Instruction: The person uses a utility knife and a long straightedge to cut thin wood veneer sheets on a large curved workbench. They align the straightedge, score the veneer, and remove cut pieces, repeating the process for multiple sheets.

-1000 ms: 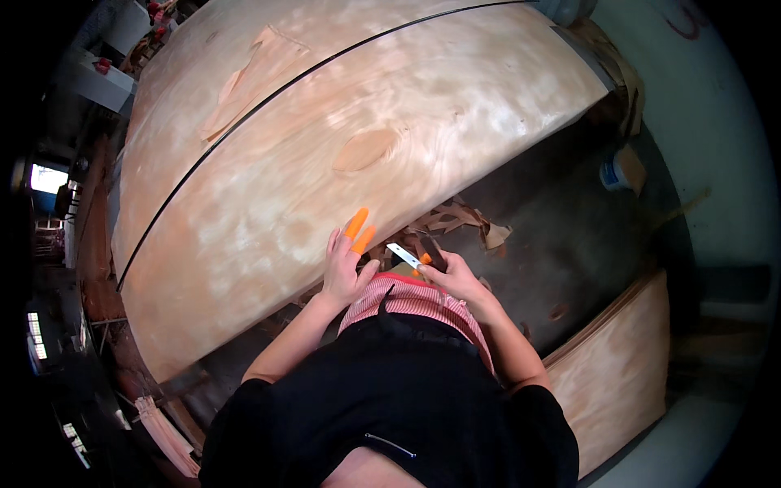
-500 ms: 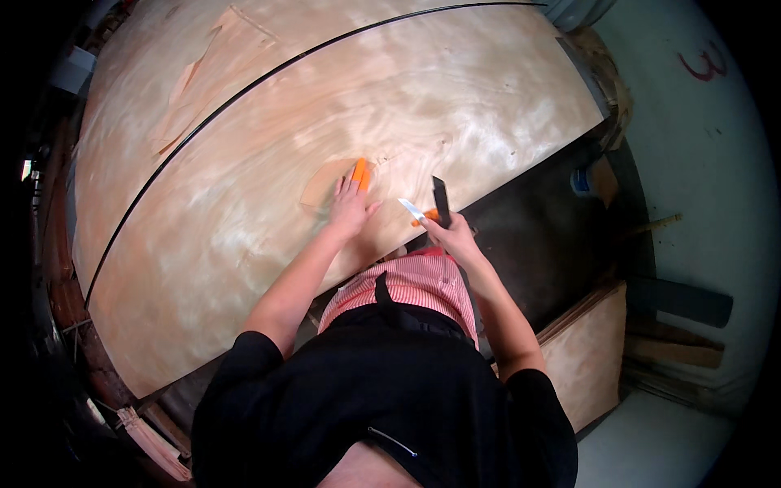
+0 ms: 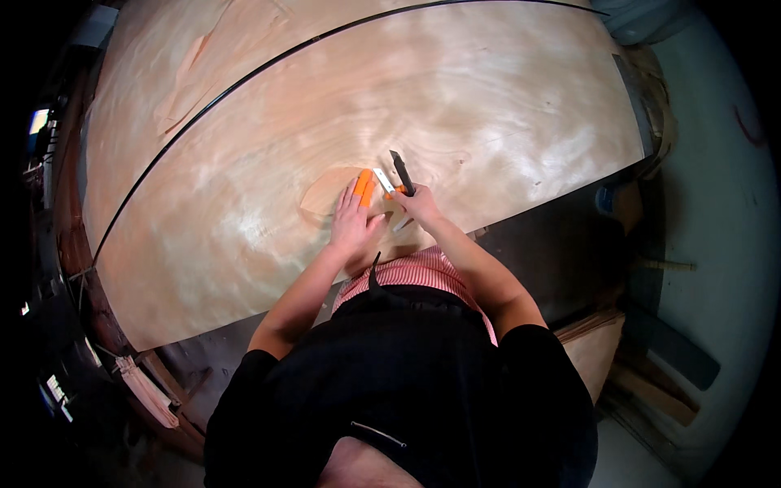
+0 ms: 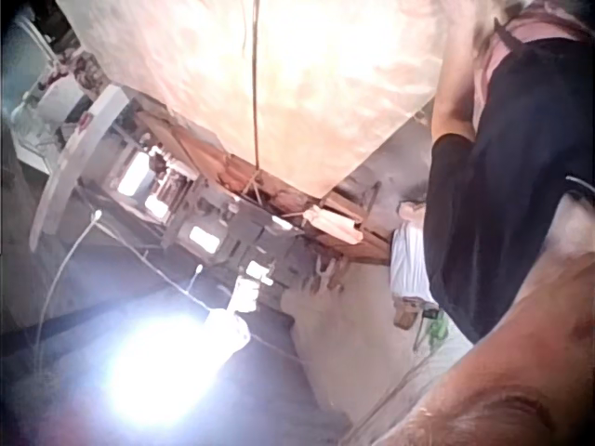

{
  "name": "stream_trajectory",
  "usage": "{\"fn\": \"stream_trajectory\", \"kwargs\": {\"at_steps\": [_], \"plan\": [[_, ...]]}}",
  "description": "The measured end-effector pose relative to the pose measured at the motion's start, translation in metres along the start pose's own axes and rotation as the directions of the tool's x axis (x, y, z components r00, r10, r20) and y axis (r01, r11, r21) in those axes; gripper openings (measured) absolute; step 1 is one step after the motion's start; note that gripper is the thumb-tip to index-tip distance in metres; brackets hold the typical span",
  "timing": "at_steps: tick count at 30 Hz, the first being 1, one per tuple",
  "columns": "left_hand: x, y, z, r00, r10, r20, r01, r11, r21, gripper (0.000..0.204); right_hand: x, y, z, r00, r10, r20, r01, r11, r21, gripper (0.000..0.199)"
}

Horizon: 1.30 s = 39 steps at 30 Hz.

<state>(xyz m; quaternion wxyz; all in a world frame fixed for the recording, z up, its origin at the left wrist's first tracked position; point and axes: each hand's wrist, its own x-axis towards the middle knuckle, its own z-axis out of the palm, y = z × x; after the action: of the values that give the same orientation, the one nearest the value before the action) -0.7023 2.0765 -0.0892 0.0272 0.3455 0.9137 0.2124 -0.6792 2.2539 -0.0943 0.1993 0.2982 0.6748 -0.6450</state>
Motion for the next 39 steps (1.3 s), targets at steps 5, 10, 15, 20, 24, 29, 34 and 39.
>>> {"fn": "stream_trajectory", "kwargs": {"at_steps": [5,10,15,20,24,29,34,39], "plan": [[0.018,0.012,-0.009,0.989,0.0,0.151,-0.001,1.0,0.011,0.065,0.003,0.006,0.0,1.0,-0.031,0.005,0.03,0.999,0.017,0.017],[0.017,0.013,-0.004,0.984,-0.024,0.179,-0.004,0.988,0.156,0.065,-0.014,0.008,-0.01,0.999,0.037,0.031,-0.035,0.997,-0.074,0.02],[0.016,0.011,-0.005,0.985,-0.006,0.175,-0.03,0.979,0.203,0.066,0.0,-0.03,-0.068,0.967,0.006,0.256,0.164,0.755,-0.634,0.022],[0.008,0.003,-0.003,0.997,0.009,0.073,-0.01,1.0,0.009,0.061,-0.022,-0.052,-0.087,0.961,0.131,0.243,0.004,0.874,-0.485,0.023],[-0.024,-0.015,-0.007,0.998,-0.063,-0.017,0.061,0.992,-0.107,0.058,-0.034,-0.026,-0.065,0.956,0.137,0.258,-0.123,0.99,-0.067,0.02],[-0.067,-0.041,-0.016,0.971,-0.236,-0.041,0.235,0.972,-0.026,0.061,-0.034,-0.014,-0.009,0.937,0.114,0.33,-0.112,0.993,-0.027,0.021],[-0.084,-0.05,-0.025,0.947,-0.294,-0.129,0.296,0.955,0.003,0.059,-0.019,-0.029,0.043,0.929,0.067,0.363,0.022,0.971,-0.236,0.018],[-0.089,-0.055,-0.023,0.936,-0.313,-0.162,0.32,0.947,0.02,0.055,-0.002,-0.048,0.093,0.912,-0.004,0.41,0.121,0.958,-0.259,0.017]]}}
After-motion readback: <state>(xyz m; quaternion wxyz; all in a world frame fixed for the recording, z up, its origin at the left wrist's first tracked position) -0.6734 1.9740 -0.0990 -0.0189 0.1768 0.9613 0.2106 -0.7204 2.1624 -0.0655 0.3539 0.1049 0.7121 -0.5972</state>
